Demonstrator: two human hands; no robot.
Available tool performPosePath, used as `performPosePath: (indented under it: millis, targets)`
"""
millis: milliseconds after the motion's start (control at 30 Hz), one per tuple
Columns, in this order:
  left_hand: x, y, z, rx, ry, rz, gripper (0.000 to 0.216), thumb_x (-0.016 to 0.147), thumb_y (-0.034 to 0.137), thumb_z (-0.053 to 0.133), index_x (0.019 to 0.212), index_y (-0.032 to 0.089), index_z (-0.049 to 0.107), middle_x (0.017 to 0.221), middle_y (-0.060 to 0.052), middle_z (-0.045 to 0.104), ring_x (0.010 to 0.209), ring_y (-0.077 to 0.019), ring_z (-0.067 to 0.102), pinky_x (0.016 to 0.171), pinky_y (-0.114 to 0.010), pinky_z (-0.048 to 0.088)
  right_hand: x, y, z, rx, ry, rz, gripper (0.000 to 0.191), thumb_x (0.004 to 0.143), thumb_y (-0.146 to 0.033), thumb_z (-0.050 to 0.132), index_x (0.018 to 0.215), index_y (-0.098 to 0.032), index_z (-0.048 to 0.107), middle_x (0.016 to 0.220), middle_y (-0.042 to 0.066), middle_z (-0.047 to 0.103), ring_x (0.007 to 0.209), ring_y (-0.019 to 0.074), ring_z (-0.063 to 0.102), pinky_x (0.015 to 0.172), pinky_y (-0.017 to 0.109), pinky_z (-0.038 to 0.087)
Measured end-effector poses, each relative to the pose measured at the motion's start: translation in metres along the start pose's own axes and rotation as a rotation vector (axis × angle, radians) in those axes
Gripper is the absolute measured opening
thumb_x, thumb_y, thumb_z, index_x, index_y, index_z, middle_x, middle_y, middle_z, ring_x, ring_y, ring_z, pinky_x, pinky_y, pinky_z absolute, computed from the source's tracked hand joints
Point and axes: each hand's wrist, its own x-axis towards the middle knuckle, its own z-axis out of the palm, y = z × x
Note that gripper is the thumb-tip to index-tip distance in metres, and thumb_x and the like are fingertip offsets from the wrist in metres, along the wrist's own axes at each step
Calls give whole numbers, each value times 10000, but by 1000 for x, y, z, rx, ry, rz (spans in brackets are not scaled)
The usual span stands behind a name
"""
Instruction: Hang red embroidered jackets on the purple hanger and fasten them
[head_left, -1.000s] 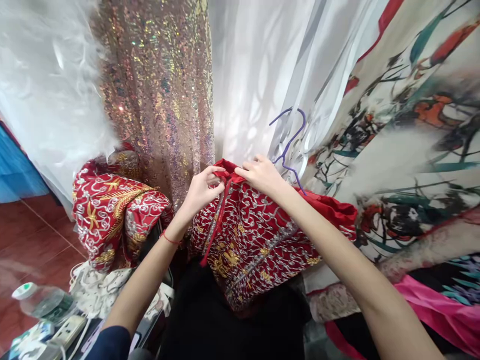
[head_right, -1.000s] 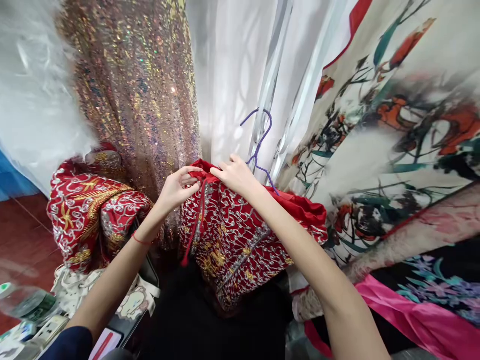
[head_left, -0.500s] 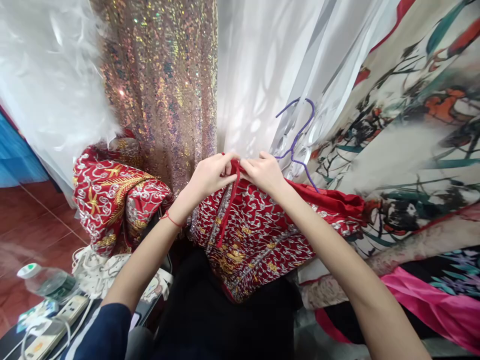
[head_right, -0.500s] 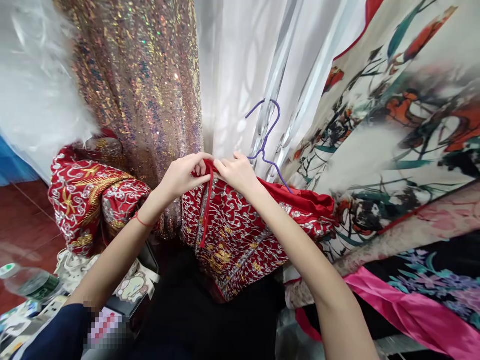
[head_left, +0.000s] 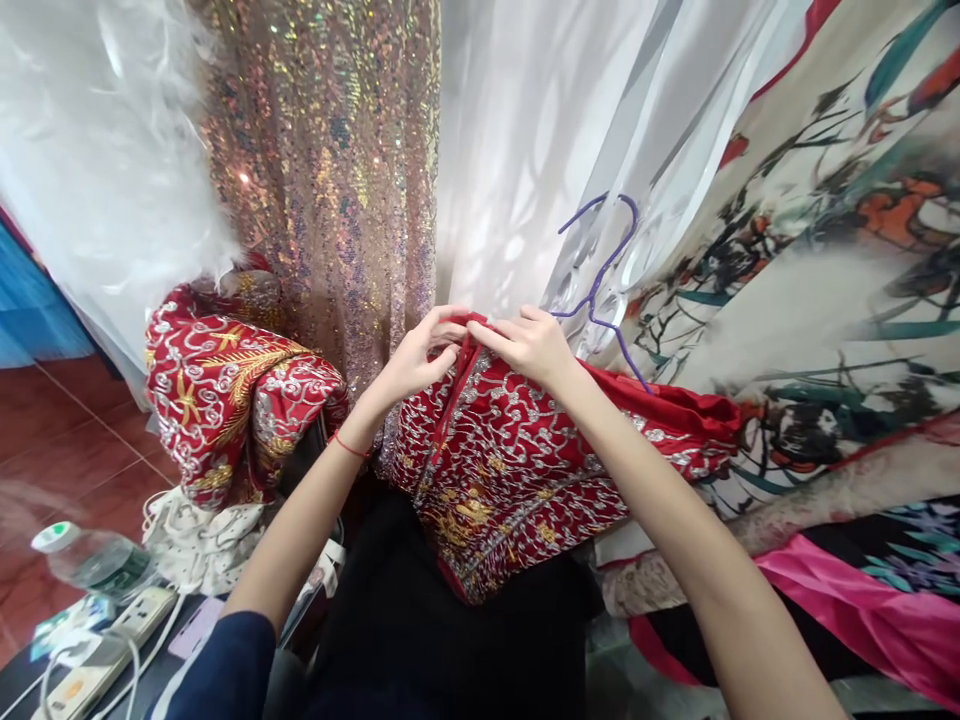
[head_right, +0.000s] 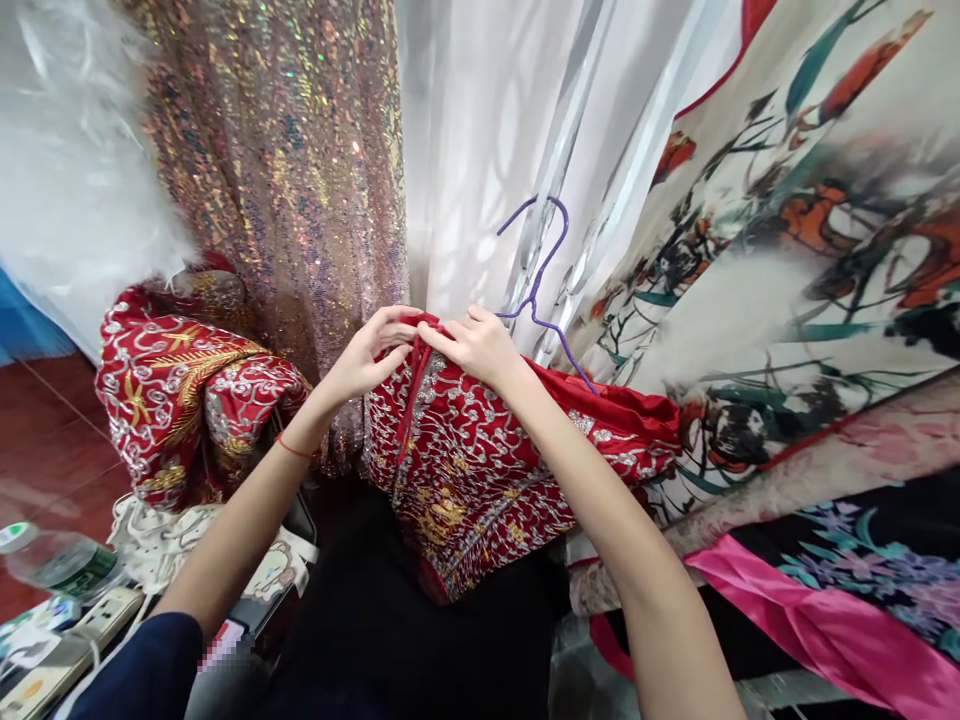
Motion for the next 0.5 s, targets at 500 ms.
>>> performPosePath:
  millis: [500]
  targets:
    - [-51, -42, 46, -346, 620, -480, 415, 664, 447, 872, 700, 177, 559, 627, 65, 563, 546, -64, 472, 567, -201, 409, 31, -12, -22, 210, -56, 374, 195, 951, -173, 370, 994, -146, 559, 866, 92, 690, 730, 180, 616, 740, 341, 470]
